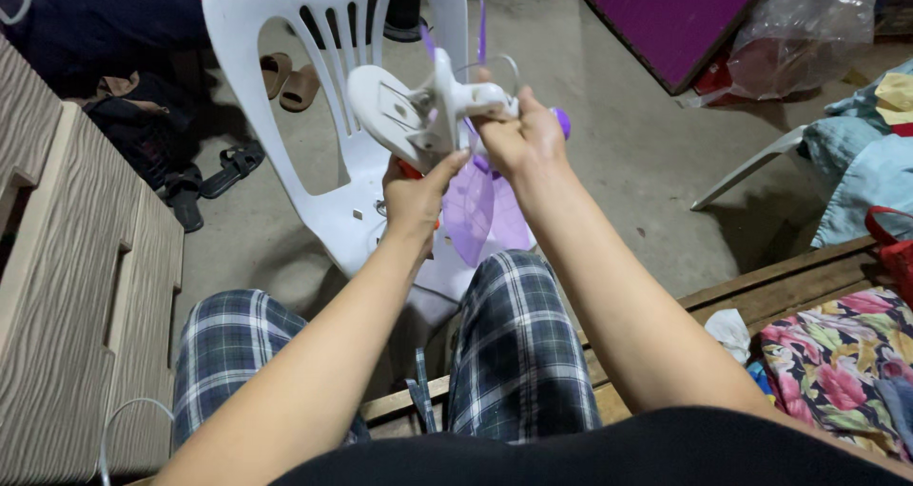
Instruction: The person uses a screwdriver to remove screws from the base of a small electric fan, detaches the fan head, and places it on a nearby chair. They then pick up a second fan with green blades and hold it next to the first.
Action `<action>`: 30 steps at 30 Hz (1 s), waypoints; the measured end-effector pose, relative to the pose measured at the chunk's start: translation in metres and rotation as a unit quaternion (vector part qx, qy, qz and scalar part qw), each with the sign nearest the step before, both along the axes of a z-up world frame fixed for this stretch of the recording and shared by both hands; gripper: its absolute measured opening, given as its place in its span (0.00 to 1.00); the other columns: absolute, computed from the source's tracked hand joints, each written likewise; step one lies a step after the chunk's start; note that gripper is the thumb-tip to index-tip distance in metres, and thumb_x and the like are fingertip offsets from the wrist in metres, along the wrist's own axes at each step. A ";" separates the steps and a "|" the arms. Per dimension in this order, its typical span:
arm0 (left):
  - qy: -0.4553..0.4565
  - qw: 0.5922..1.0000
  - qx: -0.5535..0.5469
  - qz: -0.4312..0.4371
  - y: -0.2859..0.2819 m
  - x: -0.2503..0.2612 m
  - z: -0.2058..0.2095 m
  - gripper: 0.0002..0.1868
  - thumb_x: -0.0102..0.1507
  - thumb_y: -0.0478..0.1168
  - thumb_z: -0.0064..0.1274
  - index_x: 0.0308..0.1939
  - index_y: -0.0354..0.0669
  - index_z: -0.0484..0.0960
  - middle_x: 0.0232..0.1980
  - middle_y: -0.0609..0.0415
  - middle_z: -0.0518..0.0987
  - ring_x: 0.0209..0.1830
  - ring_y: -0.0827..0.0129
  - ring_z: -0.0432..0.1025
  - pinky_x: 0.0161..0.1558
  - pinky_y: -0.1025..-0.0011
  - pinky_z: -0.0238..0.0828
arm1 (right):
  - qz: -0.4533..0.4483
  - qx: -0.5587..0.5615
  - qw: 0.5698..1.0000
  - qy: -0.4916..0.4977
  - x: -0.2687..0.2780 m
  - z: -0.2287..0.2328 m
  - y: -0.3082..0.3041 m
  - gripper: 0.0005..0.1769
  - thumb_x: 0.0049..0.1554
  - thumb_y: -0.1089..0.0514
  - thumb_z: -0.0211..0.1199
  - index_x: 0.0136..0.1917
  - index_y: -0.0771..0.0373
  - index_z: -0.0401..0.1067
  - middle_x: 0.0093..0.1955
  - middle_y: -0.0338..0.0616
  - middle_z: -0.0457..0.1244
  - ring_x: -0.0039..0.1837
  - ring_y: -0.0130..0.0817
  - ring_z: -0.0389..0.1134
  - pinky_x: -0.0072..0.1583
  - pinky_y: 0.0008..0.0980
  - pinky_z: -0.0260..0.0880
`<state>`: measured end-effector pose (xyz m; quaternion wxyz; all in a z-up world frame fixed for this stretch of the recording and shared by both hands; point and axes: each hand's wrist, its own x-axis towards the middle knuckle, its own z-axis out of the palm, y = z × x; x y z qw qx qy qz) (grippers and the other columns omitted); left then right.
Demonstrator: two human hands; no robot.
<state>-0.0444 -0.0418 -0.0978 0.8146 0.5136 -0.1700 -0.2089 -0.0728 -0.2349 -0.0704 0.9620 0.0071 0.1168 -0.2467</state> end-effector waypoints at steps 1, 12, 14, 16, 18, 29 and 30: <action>0.009 1.000 -0.005 0.015 -0.002 -0.001 0.003 0.28 0.53 0.38 0.73 0.54 0.37 0.77 0.39 0.57 0.83 0.31 0.77 0.74 0.33 0.78 0.73 | -0.010 -0.030 0.999 0.013 0.006 0.006 0.005 0.29 0.70 0.48 0.41 0.66 0.80 0.54 0.66 0.67 0.59 0.60 0.56 0.64 0.60 0.49 0.69; 0.145 0.983 -0.112 0.012 0.012 0.037 0.005 0.28 0.54 0.38 0.69 0.56 0.36 0.77 0.46 0.51 0.82 0.40 0.68 0.78 0.41 0.69 0.79 | 0.112 -0.415 0.901 0.052 -0.008 0.039 0.061 0.18 0.69 0.57 0.50 0.66 0.73 0.62 0.67 0.57 0.59 0.67 0.46 0.61 0.79 0.55 0.59; 0.181 0.978 -0.100 0.017 0.019 0.038 0.002 0.27 0.54 0.39 0.68 0.56 0.37 0.77 0.46 0.51 0.82 0.41 0.66 0.79 0.42 0.67 0.80 | 0.165 -0.487 0.845 0.144 -0.028 0.053 0.072 0.20 0.66 0.56 0.52 0.66 0.71 0.63 0.67 0.55 0.62 0.69 0.41 0.64 0.76 0.47 0.62; 0.234 0.966 -0.112 0.010 0.029 0.041 -0.002 0.27 0.53 0.38 0.67 0.55 0.37 0.77 0.46 0.50 0.82 0.42 0.63 0.80 0.42 0.62 0.83 | 0.195 -0.546 0.783 0.227 -0.054 0.069 0.076 0.24 0.64 0.53 0.55 0.65 0.74 0.65 0.66 0.57 0.64 0.68 0.42 0.67 0.72 0.43 0.66; 0.282 0.954 -0.104 0.007 0.041 0.044 -0.007 0.26 0.54 0.38 0.65 0.54 0.37 0.77 0.46 0.49 0.82 0.43 0.58 0.80 0.43 0.57 0.83 | 0.203 -0.591 0.720 0.301 -0.082 0.082 0.071 0.31 0.62 0.48 0.59 0.65 0.80 0.66 0.62 0.64 0.65 0.63 0.47 0.70 0.68 0.45 0.73; 0.367 0.913 -0.116 -0.137 0.071 0.042 -0.038 0.27 0.56 0.43 0.62 0.57 0.36 0.76 0.52 0.41 0.83 0.47 0.51 0.82 0.47 0.54 0.84 | 0.066 -0.770 0.570 0.280 -0.069 0.018 0.054 0.39 0.60 0.37 0.59 0.73 0.61 0.54 0.69 0.52 0.61 0.73 0.41 0.61 0.70 0.41 0.62; 0.338 0.931 -0.074 -0.113 0.073 0.043 -0.037 0.27 0.56 0.42 0.63 0.57 0.35 0.76 0.50 0.41 0.84 0.44 0.52 0.82 0.44 0.55 0.84 | 0.053 -0.764 0.590 0.255 -0.066 0.013 0.053 0.38 0.62 0.37 0.58 0.74 0.60 0.52 0.70 0.51 0.61 0.74 0.41 0.60 0.72 0.40 0.61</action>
